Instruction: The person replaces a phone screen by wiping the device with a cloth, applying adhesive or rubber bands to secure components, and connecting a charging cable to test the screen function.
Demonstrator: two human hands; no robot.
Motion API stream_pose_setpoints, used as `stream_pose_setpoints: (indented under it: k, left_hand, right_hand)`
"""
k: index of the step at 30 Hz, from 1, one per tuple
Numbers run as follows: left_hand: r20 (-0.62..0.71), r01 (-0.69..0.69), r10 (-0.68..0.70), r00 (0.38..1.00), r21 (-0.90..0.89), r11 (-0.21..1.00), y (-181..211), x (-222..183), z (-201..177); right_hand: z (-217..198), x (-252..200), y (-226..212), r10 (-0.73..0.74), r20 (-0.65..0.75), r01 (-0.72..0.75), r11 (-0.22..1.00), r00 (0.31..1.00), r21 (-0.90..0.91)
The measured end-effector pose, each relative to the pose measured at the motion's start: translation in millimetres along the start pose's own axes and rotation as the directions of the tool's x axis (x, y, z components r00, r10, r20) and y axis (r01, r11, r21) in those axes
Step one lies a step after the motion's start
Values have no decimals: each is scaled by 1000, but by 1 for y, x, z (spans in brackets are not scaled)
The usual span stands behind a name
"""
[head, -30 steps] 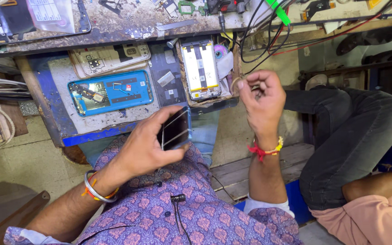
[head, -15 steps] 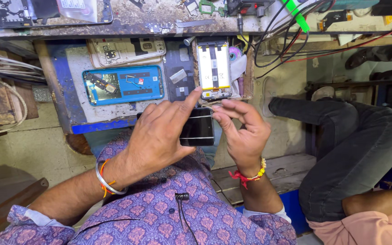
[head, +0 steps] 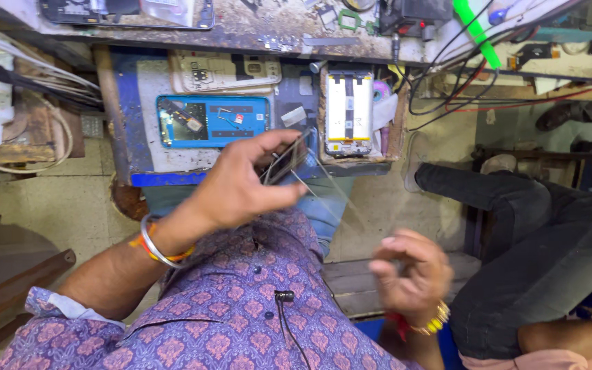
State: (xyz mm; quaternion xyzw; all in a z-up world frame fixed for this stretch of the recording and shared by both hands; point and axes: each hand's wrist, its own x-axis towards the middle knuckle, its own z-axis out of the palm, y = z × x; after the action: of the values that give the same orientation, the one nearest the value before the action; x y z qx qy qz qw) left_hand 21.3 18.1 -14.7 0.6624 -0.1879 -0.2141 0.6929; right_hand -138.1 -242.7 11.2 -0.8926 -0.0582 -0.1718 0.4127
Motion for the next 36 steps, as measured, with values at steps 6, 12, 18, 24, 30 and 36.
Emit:
stream_pose_setpoints:
  k: [6, 12, 18, 24, 30, 36]
  left_hand:
    - [289, 363, -226, 930, -641, 676, -7, -6, -29]
    - [436, 275, 74, 897, -682, 678, -17, -11, -3]
    - [419, -435, 301, 857, 273, 858, 15, -10, -18]
    - [19, -146, 200, 980, 750, 645, 17, -24, -8]
    - [261, 384, -283, 923, -654, 652, -15, -23, -10]
    - [351, 213, 20, 936, -610, 763, -16, -26, -7]
  right_hand:
    - [-60, -7, 48, 160, -96, -117, 929, 982, 351]
    - [3, 18, 47, 238, -65, 186, -530, 969, 827]
    - [54, 80, 13, 39, 401, -377, -266, 915, 887]
    - [35, 79, -23, -269, 577, -96, 846, 771, 524]
    - [59, 49, 0, -134, 181, -153, 194, 974, 969]
    - [88, 44, 29, 185, 280, -120, -594, 942, 796]
